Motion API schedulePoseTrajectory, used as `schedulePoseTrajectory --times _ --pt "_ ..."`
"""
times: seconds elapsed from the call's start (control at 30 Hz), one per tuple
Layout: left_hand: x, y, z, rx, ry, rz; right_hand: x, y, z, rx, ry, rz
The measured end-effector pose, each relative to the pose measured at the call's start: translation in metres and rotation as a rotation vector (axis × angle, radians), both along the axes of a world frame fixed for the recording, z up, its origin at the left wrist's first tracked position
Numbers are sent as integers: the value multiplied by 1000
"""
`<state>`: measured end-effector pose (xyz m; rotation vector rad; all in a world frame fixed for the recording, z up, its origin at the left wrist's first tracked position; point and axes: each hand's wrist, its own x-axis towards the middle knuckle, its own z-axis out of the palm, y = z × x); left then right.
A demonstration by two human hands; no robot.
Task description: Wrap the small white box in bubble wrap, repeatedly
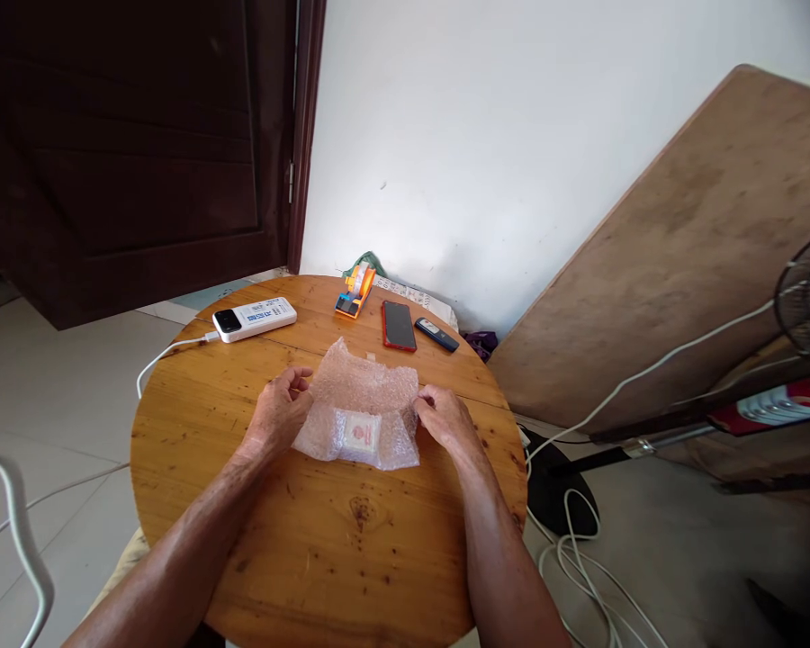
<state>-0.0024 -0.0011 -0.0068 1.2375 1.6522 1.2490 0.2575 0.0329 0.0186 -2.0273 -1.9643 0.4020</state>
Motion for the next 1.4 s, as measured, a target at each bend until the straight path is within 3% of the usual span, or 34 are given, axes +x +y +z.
schedulePoseTrajectory --times 0.23,0.5,0.87,1.07,1.2,1.4 --pt "-1 -1 0 6 4 7 -2 -1 1 3 -47 -2" --pt "-3 0 -10 -31 -68 -30 -3 -2 3 -14 -84 2" --pt "-3 -1 -4 -5 -5 -3 -2 -1 1 -29 -105 3" --pt "1 -11 6 280 151 48 -2 -1 1 -32 -112 7" --pt "3 -18 11 452 248 -93 -2 -1 1 -36 -120 -3" --pt "5 -21 12 432 404 -379 -4 -2 3 -67 -167 -7"
